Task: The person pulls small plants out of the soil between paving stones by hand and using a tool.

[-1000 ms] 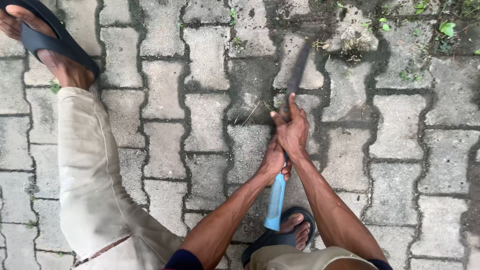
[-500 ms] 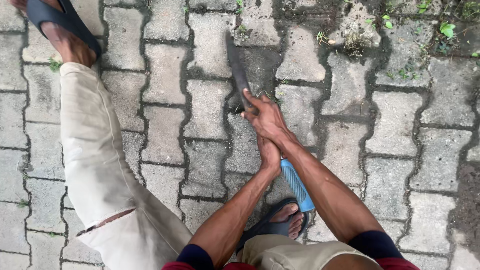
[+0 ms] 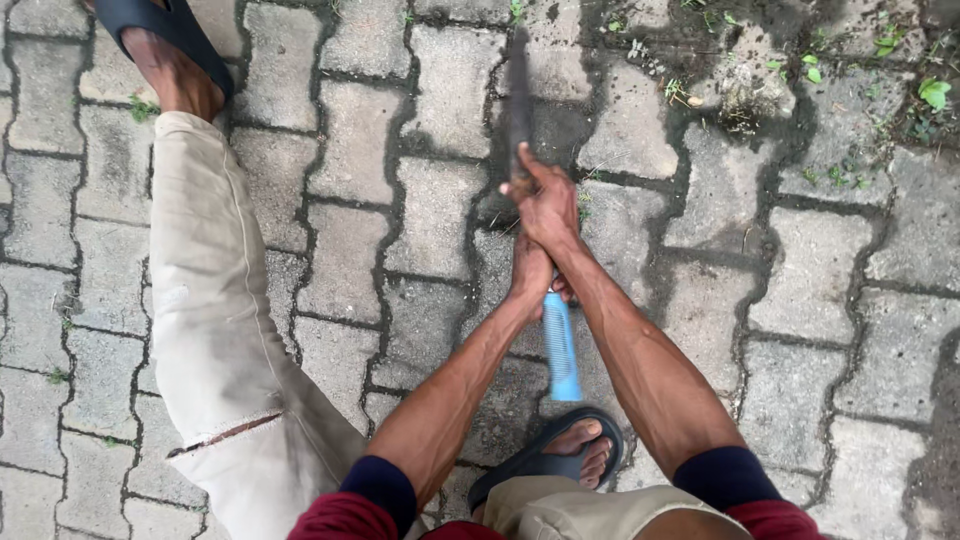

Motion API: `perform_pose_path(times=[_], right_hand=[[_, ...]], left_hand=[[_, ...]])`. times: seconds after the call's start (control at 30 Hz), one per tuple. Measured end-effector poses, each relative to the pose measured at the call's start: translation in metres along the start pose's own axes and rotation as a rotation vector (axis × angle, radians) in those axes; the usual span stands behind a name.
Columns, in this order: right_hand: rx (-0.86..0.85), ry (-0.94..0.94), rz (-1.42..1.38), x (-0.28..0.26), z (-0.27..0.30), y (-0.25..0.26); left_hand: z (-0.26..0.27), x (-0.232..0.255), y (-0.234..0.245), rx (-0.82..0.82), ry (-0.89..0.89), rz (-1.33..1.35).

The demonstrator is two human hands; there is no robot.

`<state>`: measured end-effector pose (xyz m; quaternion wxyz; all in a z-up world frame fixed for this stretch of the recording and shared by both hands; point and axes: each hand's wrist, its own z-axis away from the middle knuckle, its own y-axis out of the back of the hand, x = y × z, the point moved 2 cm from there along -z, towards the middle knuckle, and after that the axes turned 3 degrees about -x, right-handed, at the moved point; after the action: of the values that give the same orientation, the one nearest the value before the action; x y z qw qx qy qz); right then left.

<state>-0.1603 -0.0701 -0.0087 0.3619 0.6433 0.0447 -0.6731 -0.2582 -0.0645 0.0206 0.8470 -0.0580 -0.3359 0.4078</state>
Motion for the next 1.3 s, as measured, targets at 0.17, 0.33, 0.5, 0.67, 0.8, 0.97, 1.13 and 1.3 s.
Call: perform_pose_path(times=[0.17, 0.33, 0.5, 0.67, 0.8, 0.97, 1.13, 1.3], right_hand=[[0.014, -0.236, -0.134, -0.003, -0.010, -0.008], [0.159, 0.227, 0.029, -0.011, -0.023, -0.018], [0.032, -0.058, -0.045, -0.028, -0.030, -0.047], [0.118, -0.387, -0.138, -0.020, -0.029, -0.017], [0.120, -0.028, 0.120, -0.024, -0.027, -0.010], [0.078, 0.116, 0.027, -0.007, -0.034, -0.028], [0.007, 0.012, 0.138, -0.033, -0.038, -0.015], [0.062, -0.057, 0.079, -0.008, -0.039, -0.004]], left_hand=[[-0.001, 0.026, 0.010, 0.058, -0.082, -0.154], [-0.003, 0.036, 0.005, 0.100, -0.069, -0.102], [0.007, 0.058, 0.035, 0.134, -0.022, -0.148], [-0.014, 0.064, 0.035, -0.059, 0.230, -0.209], [-0.015, 0.046, 0.017, 0.030, -0.051, -0.111], [-0.019, 0.033, 0.026, -0.017, 0.046, -0.002], [-0.016, 0.044, 0.018, 0.101, -0.090, -0.068], [-0.028, 0.037, 0.012, 0.002, 0.074, -0.076]])
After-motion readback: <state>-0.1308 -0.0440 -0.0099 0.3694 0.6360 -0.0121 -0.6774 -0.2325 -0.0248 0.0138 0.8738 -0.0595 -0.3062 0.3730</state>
